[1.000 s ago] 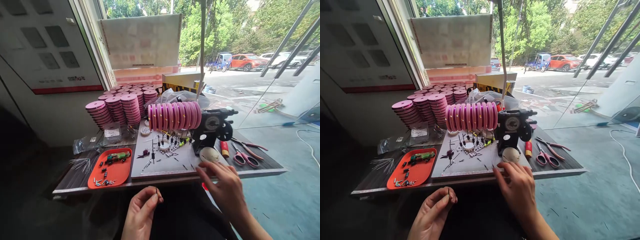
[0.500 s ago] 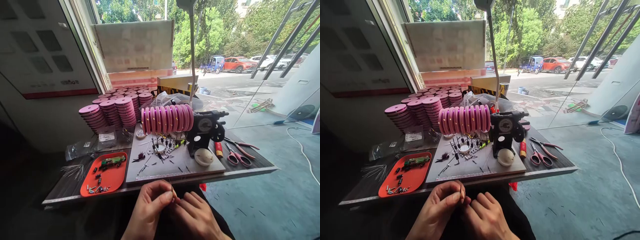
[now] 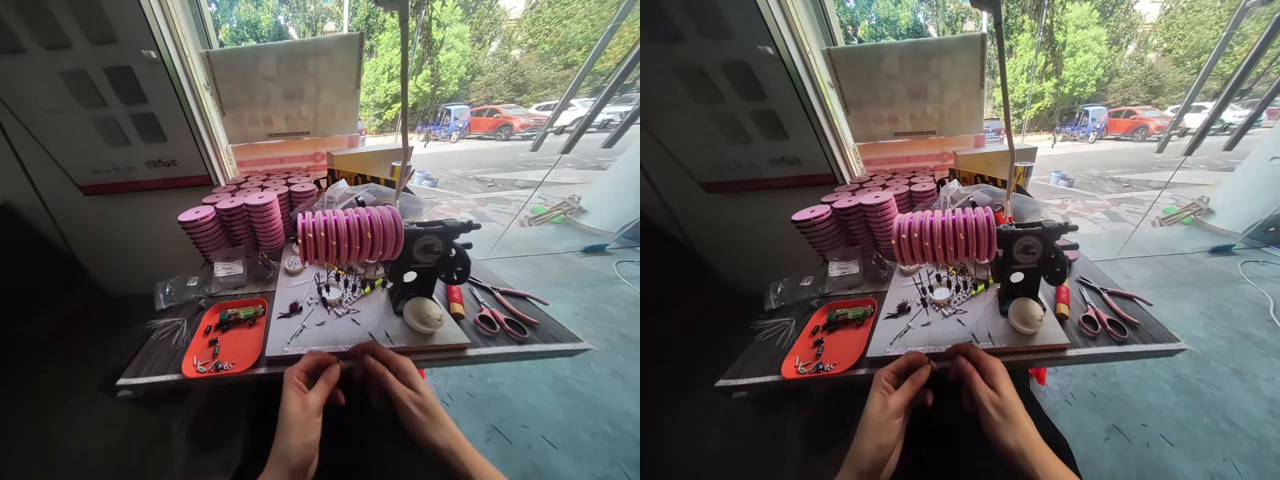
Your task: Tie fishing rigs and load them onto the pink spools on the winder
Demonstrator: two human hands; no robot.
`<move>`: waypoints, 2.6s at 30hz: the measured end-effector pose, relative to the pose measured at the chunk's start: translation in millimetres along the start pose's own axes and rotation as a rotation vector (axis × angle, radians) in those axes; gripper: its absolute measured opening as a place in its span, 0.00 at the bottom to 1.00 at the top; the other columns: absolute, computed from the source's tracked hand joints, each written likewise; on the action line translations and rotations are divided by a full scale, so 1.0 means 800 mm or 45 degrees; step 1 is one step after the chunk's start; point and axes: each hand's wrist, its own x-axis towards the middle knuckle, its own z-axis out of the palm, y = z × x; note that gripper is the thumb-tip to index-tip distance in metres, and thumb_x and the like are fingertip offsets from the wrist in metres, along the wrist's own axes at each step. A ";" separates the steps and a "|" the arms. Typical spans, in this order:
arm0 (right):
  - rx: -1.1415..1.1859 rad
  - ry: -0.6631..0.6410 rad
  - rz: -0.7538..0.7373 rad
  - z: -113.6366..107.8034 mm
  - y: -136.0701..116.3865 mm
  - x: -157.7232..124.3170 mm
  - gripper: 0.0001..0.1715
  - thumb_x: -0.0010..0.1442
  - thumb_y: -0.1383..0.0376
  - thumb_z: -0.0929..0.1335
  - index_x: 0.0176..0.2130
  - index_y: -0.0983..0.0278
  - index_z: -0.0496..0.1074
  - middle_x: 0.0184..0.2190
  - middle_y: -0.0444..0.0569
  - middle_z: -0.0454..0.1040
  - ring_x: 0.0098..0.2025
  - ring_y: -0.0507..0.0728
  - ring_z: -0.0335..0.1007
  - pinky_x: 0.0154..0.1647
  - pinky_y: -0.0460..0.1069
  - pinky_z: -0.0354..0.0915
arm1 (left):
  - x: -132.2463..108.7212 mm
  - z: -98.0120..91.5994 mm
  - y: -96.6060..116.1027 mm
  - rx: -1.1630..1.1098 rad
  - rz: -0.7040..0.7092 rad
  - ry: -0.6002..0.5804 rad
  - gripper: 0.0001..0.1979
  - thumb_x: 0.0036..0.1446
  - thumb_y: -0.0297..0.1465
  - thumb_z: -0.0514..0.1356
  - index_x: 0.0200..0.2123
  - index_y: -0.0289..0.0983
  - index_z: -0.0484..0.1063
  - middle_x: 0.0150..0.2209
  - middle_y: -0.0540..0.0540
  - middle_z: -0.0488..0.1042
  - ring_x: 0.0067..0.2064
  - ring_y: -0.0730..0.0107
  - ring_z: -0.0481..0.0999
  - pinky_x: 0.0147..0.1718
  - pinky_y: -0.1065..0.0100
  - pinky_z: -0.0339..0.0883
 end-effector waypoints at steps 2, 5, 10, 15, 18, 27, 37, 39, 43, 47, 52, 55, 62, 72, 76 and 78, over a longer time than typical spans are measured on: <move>-0.019 -0.008 -0.001 -0.002 -0.008 0.008 0.23 0.58 0.52 0.60 0.42 0.67 0.66 0.23 0.43 0.62 0.18 0.47 0.53 0.16 0.43 0.50 | 0.004 0.005 -0.004 0.130 0.126 -0.025 0.04 0.45 0.31 0.64 0.25 0.35 0.74 0.27 0.51 0.67 0.21 0.80 0.63 0.18 0.75 0.58; -0.208 0.021 -0.072 -0.005 -0.015 0.014 0.23 0.59 0.53 0.59 0.41 0.68 0.68 0.21 0.44 0.62 0.19 0.49 0.54 0.17 0.44 0.51 | 0.008 0.010 -0.006 0.294 0.218 -0.038 0.06 0.45 0.32 0.63 0.24 0.34 0.74 0.28 0.51 0.62 0.19 0.81 0.61 0.15 0.75 0.55; -0.302 0.021 -0.129 -0.007 -0.018 0.016 0.22 0.60 0.54 0.58 0.39 0.68 0.70 0.20 0.43 0.62 0.20 0.50 0.54 0.19 0.44 0.51 | 0.012 0.011 -0.005 0.296 0.115 -0.196 0.06 0.44 0.31 0.62 0.22 0.34 0.74 0.27 0.51 0.60 0.20 0.81 0.58 0.17 0.74 0.52; 0.042 -0.058 -0.054 -0.010 -0.018 0.017 0.18 0.58 0.55 0.62 0.38 0.67 0.71 0.20 0.41 0.60 0.22 0.49 0.53 0.23 0.44 0.51 | 0.008 0.012 0.004 0.395 0.163 -0.244 0.05 0.47 0.30 0.60 0.23 0.35 0.74 0.27 0.50 0.62 0.28 0.74 0.63 0.27 0.72 0.58; 0.465 -0.196 0.109 -0.010 -0.017 0.018 0.16 0.53 0.58 0.66 0.39 0.65 0.71 0.23 0.43 0.63 0.26 0.50 0.57 0.29 0.44 0.54 | 0.001 0.012 0.006 0.665 0.425 -0.199 0.06 0.51 0.29 0.58 0.25 0.36 0.74 0.30 0.48 0.63 0.33 0.71 0.66 0.32 0.71 0.61; 1.263 -0.387 0.121 0.013 -0.016 0.034 0.06 0.43 0.65 0.68 0.27 0.64 0.68 0.25 0.42 0.62 0.26 0.49 0.57 0.28 0.43 0.58 | -0.001 0.016 -0.007 0.175 0.369 -0.028 0.04 0.49 0.30 0.60 0.25 0.37 0.74 0.29 0.49 0.63 0.30 0.74 0.65 0.29 0.73 0.61; -0.105 -0.039 -0.240 -0.016 0.006 0.003 0.11 0.56 0.65 0.64 0.41 0.63 0.67 0.32 0.47 0.73 0.30 0.52 0.67 0.31 0.46 0.62 | -0.005 0.022 0.000 -0.205 -0.315 -0.119 0.02 0.43 0.27 0.63 0.22 0.33 0.72 0.23 0.51 0.66 0.24 0.79 0.58 0.25 0.75 0.54; -0.581 0.121 -0.542 -0.020 0.013 -0.009 0.07 0.59 0.67 0.62 0.36 0.63 0.68 0.27 0.46 0.73 0.29 0.53 0.68 0.30 0.45 0.61 | -0.004 0.020 -0.002 0.001 -0.206 -0.137 0.04 0.45 0.27 0.61 0.21 0.34 0.69 0.21 0.53 0.63 0.24 0.78 0.57 0.25 0.74 0.53; -1.205 0.366 -1.126 -0.020 0.006 -0.023 0.14 0.61 0.72 0.57 0.29 0.65 0.68 0.18 0.45 0.67 0.21 0.51 0.60 0.24 0.46 0.54 | -0.003 0.020 -0.006 0.485 0.178 -0.125 0.06 0.48 0.29 0.59 0.21 0.35 0.68 0.25 0.51 0.62 0.27 0.74 0.60 0.27 0.72 0.55; -1.427 0.017 -1.278 -0.020 -0.041 0.004 0.14 0.62 0.71 0.57 0.30 0.65 0.68 0.22 0.47 0.68 0.23 0.52 0.59 0.24 0.47 0.52 | -0.003 0.018 -0.007 0.645 0.361 -0.126 0.08 0.51 0.33 0.58 0.23 0.36 0.68 0.28 0.50 0.60 0.27 0.73 0.60 0.26 0.72 0.55; -1.462 -0.575 -1.037 -0.021 -0.087 0.062 0.06 0.57 0.70 0.63 0.28 0.64 0.66 0.24 0.43 0.67 0.23 0.49 0.58 0.23 0.44 0.51 | 0.006 0.012 0.000 0.465 0.329 -0.130 0.10 0.53 0.35 0.55 0.24 0.36 0.68 0.28 0.50 0.61 0.30 0.71 0.62 0.28 0.71 0.56; -1.563 -0.533 -1.032 -0.018 -0.085 0.074 0.04 0.54 0.70 0.64 0.27 0.64 0.64 0.19 0.41 0.63 0.20 0.48 0.52 0.21 0.45 0.47 | 0.011 0.009 0.004 0.530 0.405 -0.055 0.10 0.53 0.32 0.55 0.22 0.36 0.67 0.28 0.50 0.61 0.29 0.71 0.62 0.28 0.72 0.57; -1.597 -0.232 -0.917 -0.003 -0.071 0.079 0.08 0.56 0.70 0.61 0.27 0.64 0.67 0.15 0.41 0.62 0.17 0.48 0.52 0.20 0.45 0.43 | 0.016 -0.003 -0.011 1.158 1.269 0.153 0.09 0.50 0.21 0.55 0.28 0.38 0.73 0.34 0.43 0.69 0.34 0.65 0.68 0.35 0.68 0.61; -1.259 -0.057 -1.108 -0.021 -0.068 0.052 0.11 0.60 0.68 0.59 0.33 0.65 0.69 0.25 0.48 0.72 0.25 0.51 0.65 0.26 0.45 0.57 | 0.014 0.010 0.009 0.336 0.162 -0.198 0.05 0.48 0.25 0.59 0.21 0.35 0.72 0.24 0.47 0.72 0.23 0.76 0.64 0.21 0.75 0.56; -1.366 -0.007 -1.437 -0.053 -0.045 0.010 0.12 0.61 0.71 0.58 0.37 0.64 0.69 0.29 0.50 0.74 0.27 0.52 0.66 0.29 0.48 0.60 | 0.015 0.022 0.005 -0.279 -0.508 -0.230 0.03 0.39 0.23 0.63 0.20 0.32 0.71 0.23 0.50 0.71 0.16 0.89 0.50 0.13 0.82 0.41; -1.499 -0.095 -1.548 -0.059 -0.035 0.000 0.11 0.60 0.72 0.59 0.37 0.65 0.69 0.28 0.50 0.74 0.26 0.53 0.65 0.27 0.49 0.60 | 0.015 0.026 0.003 -0.398 -0.637 -0.221 0.04 0.37 0.21 0.65 0.20 0.31 0.71 0.22 0.50 0.71 0.15 0.91 0.51 0.11 0.84 0.41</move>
